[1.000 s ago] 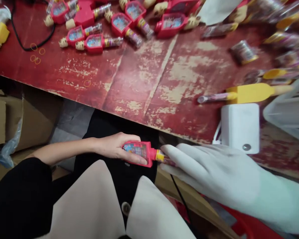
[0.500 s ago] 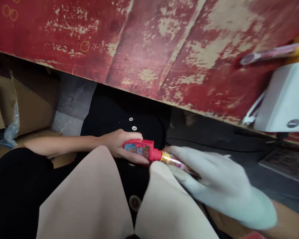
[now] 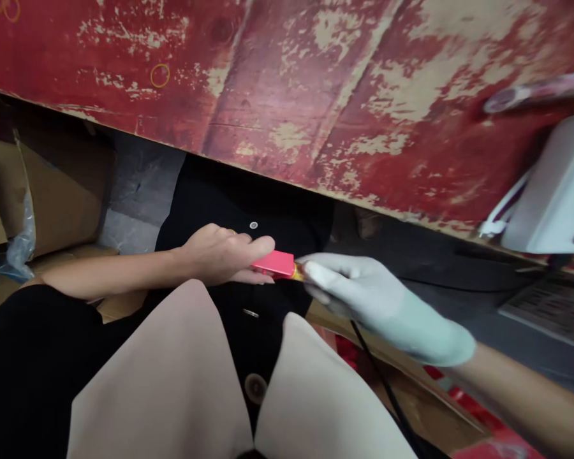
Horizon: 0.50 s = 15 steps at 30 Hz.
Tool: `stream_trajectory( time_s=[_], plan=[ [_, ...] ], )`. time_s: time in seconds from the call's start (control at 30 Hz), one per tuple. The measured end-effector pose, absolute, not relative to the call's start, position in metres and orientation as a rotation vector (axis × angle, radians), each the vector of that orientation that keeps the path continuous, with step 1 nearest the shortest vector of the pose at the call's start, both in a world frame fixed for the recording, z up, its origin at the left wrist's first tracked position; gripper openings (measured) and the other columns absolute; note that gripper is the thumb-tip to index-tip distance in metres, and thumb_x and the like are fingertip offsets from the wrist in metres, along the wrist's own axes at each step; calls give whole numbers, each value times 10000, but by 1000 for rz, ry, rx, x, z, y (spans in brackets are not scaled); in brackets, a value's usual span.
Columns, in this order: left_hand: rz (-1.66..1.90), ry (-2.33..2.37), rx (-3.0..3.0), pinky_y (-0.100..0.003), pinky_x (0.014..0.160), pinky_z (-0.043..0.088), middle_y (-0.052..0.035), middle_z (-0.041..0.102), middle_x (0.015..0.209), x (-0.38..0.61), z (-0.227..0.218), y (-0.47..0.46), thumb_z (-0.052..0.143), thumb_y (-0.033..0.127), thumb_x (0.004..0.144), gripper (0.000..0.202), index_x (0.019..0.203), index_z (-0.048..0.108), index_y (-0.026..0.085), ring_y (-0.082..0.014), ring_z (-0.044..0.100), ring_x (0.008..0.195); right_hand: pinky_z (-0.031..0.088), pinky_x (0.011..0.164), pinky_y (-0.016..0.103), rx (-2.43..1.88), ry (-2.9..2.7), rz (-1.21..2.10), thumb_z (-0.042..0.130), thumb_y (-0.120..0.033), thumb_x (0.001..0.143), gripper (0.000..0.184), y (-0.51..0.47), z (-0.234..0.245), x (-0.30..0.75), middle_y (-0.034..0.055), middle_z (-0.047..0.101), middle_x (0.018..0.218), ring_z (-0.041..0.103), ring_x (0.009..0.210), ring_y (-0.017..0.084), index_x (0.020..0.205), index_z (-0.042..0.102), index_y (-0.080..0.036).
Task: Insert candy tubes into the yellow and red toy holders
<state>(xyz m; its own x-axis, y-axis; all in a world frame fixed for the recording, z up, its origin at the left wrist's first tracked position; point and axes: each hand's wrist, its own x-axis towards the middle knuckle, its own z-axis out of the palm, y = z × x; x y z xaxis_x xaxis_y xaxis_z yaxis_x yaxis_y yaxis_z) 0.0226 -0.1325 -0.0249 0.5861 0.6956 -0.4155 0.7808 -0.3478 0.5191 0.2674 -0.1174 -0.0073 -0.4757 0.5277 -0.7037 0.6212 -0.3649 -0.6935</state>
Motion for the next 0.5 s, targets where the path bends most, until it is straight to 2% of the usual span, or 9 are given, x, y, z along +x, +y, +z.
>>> stream_trajectory(
  time_s=[0.1, 0.13, 0.2, 0.27, 0.33, 0.37, 0.43, 0.5],
  plan=[
    [-105, 1164, 2082, -263, 507, 181, -8, 684, 672, 12, -35, -124, 463, 802, 885, 626, 993, 590, 199, -175, 660, 587, 477, 600, 288, 1646, 2017, -1830, 641, -695, 817, 534, -111, -14, 267, 67, 695, 847, 609, 674, 176, 979, 692, -189],
    [-72, 1163, 2077, -261, 503, 181, -1, 672, 654, 10, -37, -123, 447, 816, 880, 645, 991, 590, 197, -168, 652, 570, 475, 604, 293, 1655, 2048, -1807, 653, -685, 809, 531, -109, -14, 267, 64, 691, 836, 608, 673, 180, 1000, 696, -192],
    [-6, 1184, 2132, -264, 500, 175, -13, 680, 669, 11, -42, -122, 429, 802, 898, 642, 995, 597, 191, -168, 660, 587, 410, 516, 273, 1676, 1866, -1926, 641, -698, 812, 519, -105, -12, 266, 27, 598, 677, 512, 554, 138, 914, 672, -190],
    [48, 1217, 2239, -272, 505, 173, -42, 706, 720, 16, -45, -123, 427, 753, 935, 603, 1013, 611, 184, -176, 675, 630, 273, 412, 238, 1721, 1446, -2178, 655, -731, 786, 538, -102, -11, 262, -41, 409, 547, 328, 441, 78, 762, 557, -202],
    [88, 1231, 2344, -278, 509, 184, -57, 718, 755, 19, -46, -122, 432, 718, 954, 573, 1017, 625, 182, -178, 681, 657, 155, 374, 214, 1695, 1048, -2372, 670, -752, 761, 588, -100, -12, 256, -96, 259, 512, 182, 402, 41, 695, 412, -228],
    [103, 1222, 2387, -278, 512, 198, -55, 717, 758, 18, -46, -119, 439, 707, 958, 559, 1007, 632, 184, -177, 680, 666, 134, 367, 207, 1674, 951, -2429, 671, -755, 756, 597, -98, -14, 253, -108, 244, 511, 156, 394, 33, 705, 387, -233],
    [134, 1253, 2448, -276, 522, 240, -48, 710, 751, 5, -42, -104, 453, 702, 957, 546, 973, 644, 191, -176, 674, 679, 191, 355, 208, 1665, 1015, -2453, 652, -741, 773, 558, -89, -18, 250, -87, 382, 547, 234, 375, 41, 818, 469, -216],
    [175, 1453, 2448, -278, 552, 305, -54, 705, 755, -23, -36, -76, 465, 727, 937, 562, 950, 656, 198, -188, 665, 700, 332, 387, 240, 1762, 1328, -2320, 593, -685, 836, 555, -68, -24, 257, -9, 578, 695, 417, 415, 87, 1059, 552, -179]
  ],
)
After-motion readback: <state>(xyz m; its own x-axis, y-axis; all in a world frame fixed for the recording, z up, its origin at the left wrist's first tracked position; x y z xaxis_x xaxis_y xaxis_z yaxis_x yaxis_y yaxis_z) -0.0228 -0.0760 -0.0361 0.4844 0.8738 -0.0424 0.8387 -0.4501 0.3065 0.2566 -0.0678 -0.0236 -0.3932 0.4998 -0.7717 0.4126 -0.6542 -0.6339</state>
